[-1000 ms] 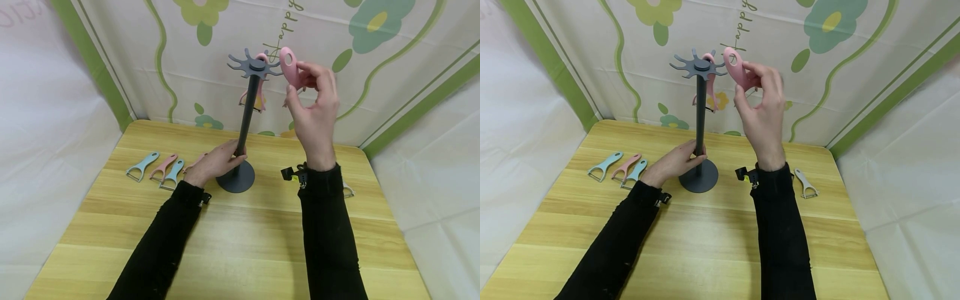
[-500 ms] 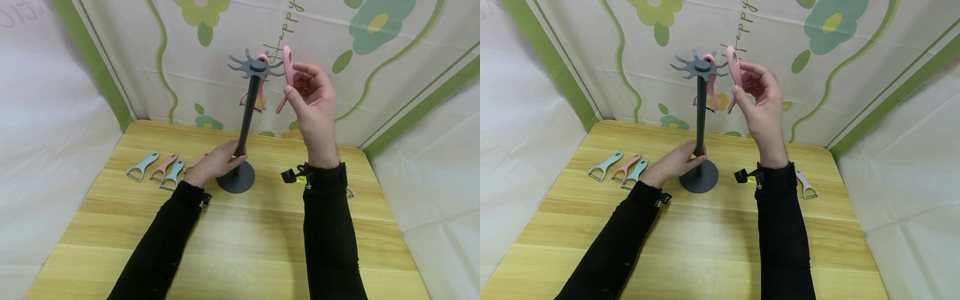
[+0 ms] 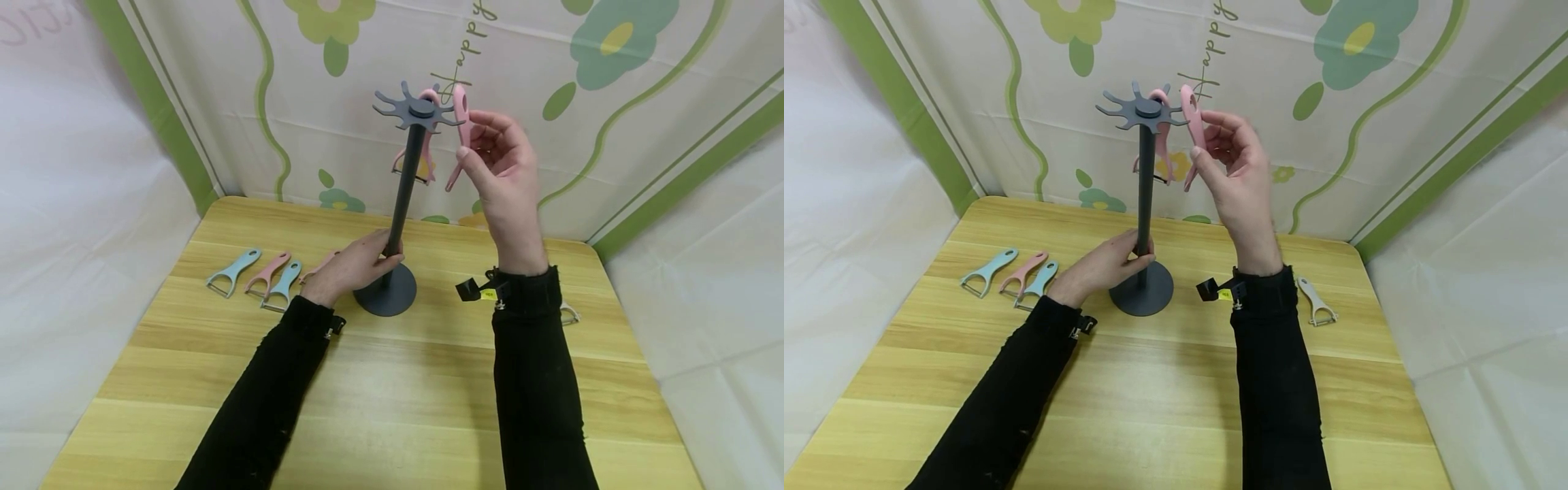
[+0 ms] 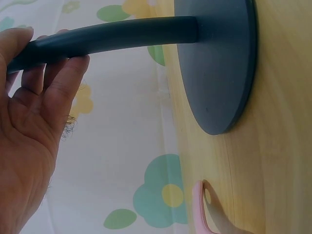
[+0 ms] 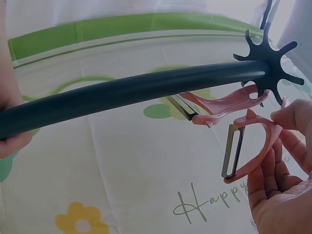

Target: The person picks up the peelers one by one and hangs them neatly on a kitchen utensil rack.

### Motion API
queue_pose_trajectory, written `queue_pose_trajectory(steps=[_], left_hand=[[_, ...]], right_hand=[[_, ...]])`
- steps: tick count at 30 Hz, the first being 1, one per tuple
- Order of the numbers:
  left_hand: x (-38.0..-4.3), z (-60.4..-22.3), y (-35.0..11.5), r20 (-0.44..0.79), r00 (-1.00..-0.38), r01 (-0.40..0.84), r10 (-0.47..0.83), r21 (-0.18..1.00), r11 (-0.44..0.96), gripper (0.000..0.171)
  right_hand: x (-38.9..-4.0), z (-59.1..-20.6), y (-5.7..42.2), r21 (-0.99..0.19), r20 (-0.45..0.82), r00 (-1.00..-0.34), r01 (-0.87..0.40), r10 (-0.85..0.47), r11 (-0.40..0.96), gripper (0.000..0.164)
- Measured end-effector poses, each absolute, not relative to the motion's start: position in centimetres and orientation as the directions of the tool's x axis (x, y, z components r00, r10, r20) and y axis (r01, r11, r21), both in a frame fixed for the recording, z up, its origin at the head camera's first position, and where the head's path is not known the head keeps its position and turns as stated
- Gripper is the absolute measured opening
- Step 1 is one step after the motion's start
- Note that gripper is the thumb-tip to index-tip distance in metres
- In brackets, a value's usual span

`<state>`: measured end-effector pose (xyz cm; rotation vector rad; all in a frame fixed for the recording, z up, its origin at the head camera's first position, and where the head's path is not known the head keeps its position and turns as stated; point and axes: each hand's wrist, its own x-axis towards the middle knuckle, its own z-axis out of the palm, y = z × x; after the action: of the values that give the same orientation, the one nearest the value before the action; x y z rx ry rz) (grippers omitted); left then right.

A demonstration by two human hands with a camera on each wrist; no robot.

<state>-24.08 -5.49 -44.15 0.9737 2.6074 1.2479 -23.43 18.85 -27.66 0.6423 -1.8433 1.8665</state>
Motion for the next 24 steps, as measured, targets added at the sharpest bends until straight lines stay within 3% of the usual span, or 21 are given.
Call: queue_pose_trajectory(steps=[24], left_hand=[[-24.1, -44.3, -5.6, 0.201, -0.782, 0.522, 0.590, 0.729, 0.443, 0.006]], right_hand=[[-23.9, -29.5, 17.5, -0.803, 0.594, -0.801, -0.583, -0.076, -0.121, 0.042]])
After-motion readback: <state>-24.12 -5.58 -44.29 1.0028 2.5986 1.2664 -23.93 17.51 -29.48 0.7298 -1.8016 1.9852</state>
